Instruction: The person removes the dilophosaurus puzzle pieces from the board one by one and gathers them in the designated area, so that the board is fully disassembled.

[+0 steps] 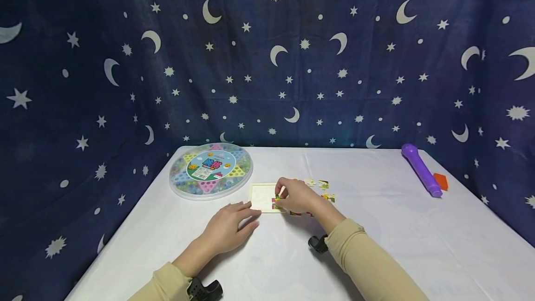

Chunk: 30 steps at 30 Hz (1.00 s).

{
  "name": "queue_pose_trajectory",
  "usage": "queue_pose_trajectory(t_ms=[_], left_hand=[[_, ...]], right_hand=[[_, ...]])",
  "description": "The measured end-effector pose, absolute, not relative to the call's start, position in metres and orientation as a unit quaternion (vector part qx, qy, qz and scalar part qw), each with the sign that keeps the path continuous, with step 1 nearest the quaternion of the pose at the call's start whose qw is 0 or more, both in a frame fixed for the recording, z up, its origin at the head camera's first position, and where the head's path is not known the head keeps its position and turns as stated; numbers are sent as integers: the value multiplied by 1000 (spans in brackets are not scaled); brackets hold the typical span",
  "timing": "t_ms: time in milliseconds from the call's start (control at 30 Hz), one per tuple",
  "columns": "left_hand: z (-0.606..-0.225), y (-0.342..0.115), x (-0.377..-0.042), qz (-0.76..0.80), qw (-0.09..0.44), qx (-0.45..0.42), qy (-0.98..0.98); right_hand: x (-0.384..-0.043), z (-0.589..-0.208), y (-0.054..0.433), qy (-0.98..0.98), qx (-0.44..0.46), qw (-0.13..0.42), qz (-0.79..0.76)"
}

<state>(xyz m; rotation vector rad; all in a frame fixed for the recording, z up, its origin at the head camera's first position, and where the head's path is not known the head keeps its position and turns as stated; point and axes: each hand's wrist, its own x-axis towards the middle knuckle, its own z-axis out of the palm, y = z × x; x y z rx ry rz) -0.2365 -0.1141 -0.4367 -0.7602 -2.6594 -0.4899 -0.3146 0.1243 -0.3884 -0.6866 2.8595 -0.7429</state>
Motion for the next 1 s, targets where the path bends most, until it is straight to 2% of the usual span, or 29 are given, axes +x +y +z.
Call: queue_pose_trajectory(t_ms=[500, 1000], left_hand=[[-439, -114, -237, -175, 166, -267, -933], [-439, -115, -236, -184, 169, -267, -931]], right_hand=[[-311, -384, 144, 925, -252, 45, -282], [-306, -387, 194, 930, -193, 65, -307]])
